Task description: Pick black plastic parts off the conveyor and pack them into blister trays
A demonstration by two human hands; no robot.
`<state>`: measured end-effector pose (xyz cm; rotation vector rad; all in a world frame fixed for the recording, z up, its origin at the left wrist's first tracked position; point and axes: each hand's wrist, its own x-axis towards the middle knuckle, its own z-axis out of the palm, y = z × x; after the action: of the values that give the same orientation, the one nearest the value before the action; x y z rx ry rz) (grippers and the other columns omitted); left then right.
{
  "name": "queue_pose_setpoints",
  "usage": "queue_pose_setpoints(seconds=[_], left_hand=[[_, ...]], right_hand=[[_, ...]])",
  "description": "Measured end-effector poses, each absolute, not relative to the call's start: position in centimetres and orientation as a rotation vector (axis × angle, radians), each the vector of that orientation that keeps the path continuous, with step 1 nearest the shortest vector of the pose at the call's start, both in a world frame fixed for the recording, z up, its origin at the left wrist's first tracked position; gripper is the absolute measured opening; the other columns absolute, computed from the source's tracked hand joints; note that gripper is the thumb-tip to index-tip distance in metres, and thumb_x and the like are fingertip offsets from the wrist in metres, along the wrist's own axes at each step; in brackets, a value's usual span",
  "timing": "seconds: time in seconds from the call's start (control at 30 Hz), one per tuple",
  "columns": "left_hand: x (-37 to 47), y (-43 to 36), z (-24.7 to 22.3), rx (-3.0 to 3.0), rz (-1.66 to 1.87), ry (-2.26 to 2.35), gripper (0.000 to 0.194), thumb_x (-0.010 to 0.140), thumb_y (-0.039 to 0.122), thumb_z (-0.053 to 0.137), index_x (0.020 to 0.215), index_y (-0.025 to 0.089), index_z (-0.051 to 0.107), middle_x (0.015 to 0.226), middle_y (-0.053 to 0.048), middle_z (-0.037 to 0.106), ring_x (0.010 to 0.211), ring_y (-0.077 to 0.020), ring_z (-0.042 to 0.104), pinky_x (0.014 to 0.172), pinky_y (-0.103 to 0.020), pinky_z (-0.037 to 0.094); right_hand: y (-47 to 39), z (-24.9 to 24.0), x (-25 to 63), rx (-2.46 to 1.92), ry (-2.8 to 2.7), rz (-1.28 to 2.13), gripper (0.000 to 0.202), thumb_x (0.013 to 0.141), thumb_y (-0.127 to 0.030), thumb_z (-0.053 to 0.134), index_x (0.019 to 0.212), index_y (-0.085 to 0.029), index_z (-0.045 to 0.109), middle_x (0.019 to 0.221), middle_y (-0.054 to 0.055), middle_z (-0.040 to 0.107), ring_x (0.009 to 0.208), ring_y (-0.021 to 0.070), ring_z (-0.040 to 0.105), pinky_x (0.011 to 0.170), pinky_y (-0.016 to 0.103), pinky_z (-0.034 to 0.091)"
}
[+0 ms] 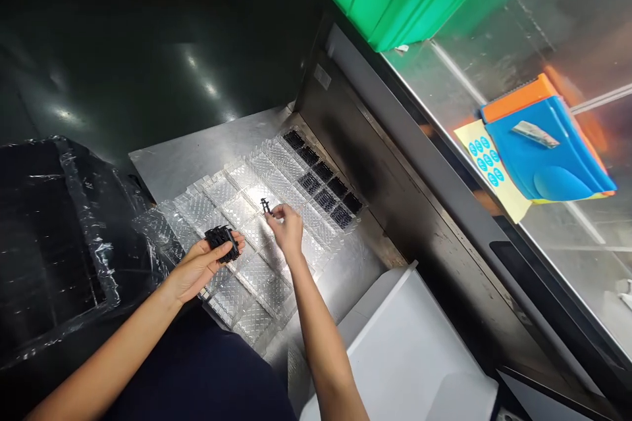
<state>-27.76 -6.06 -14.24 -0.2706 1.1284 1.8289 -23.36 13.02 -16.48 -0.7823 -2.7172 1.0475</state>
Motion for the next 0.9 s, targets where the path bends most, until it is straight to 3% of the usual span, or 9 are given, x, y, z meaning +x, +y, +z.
queue_pose_setpoints(seconds=[0.13, 0.3, 0.4, 0.5, 0.7, 0.9], left_hand=[[-27.5, -5.3, -14.4, -0.253, 1.812, 1.149, 0.040, 0.062, 0.028, 0.089, 0.097, 0.017, 0.074, 0.097, -0.005, 0.078, 0.096, -0.0184, 0.068, 0.083, -0.021, 0.050], [-27.2, -4.6, -13.7, -0.153, 1.761, 1.071, 0.031, 0.066, 0.030, 0.087, 0.091, 0.017, 0.075, 0.088, -0.003, 0.077, 0.082, -0.0152, 0.066, 0.067, -0.019, 0.050], [-27.1, -4.8, -13.2, -0.092, 1.687, 0.989, 0.029, 0.066, 0.028, 0.087, 0.088, 0.015, 0.075, 0.082, -0.004, 0.075, 0.074, -0.0159, 0.065, 0.061, -0.021, 0.052], [-27.2, -5.0, -13.0, -0.060, 1.634, 0.922, 0.029, 0.066, 0.027, 0.087, 0.088, 0.013, 0.075, 0.080, -0.006, 0.074, 0.072, -0.0170, 0.066, 0.063, -0.024, 0.055], [-27.5, -5.0, -12.6, -0.059, 1.604, 0.842, 0.030, 0.066, 0.026, 0.088, 0.091, 0.014, 0.075, 0.084, -0.006, 0.075, 0.075, -0.0179, 0.069, 0.069, -0.026, 0.058], [-27.1, -5.1, -11.7, -0.079, 1.570, 0.724, 0.037, 0.056, 0.033, 0.092, 0.086, 0.017, 0.077, 0.078, -0.005, 0.076, 0.070, -0.0169, 0.070, 0.066, -0.024, 0.058]], right_hand=[[8.9, -12.5, -19.0, -0.621, -2.678, 1.057, 0.016, 0.093, -0.030, 0.054, 0.099, -0.018, 0.063, 0.085, 0.003, 0.067, 0.074, 0.0160, 0.061, 0.072, 0.027, 0.048], [7.5, -9.8, -16.6, -0.289, -2.645, 1.104, 0.019, 0.094, -0.031, 0.059, 0.107, -0.019, 0.065, 0.100, 0.008, 0.067, 0.093, 0.0193, 0.063, 0.083, 0.031, 0.051], [9.0, -8.8, -16.1, -0.122, -2.760, 1.103, 0.029, 0.087, -0.040, 0.067, 0.108, -0.021, 0.064, 0.129, 0.013, 0.056, 0.120, 0.0258, 0.053, 0.098, 0.041, 0.047], [10.3, -7.7, -15.8, 0.040, -2.907, 1.212, 0.030, 0.089, -0.037, 0.065, 0.114, -0.021, 0.058, 0.149, 0.013, 0.040, 0.133, 0.0249, 0.044, 0.106, 0.040, 0.043], [10.8, -6.1, -15.6, 0.187, -2.928, 1.112, 0.036, 0.092, -0.032, 0.061, 0.125, -0.021, 0.053, 0.143, 0.013, 0.049, 0.133, 0.0255, 0.046, 0.107, 0.042, 0.042], [10.0, -6.7, -15.3, -0.113, -2.488, 1.559, 0.084, 0.070, -0.050, 0.079, 0.142, -0.030, 0.039, 0.138, 0.009, 0.055, 0.131, 0.0259, 0.049, 0.111, 0.043, 0.037]])
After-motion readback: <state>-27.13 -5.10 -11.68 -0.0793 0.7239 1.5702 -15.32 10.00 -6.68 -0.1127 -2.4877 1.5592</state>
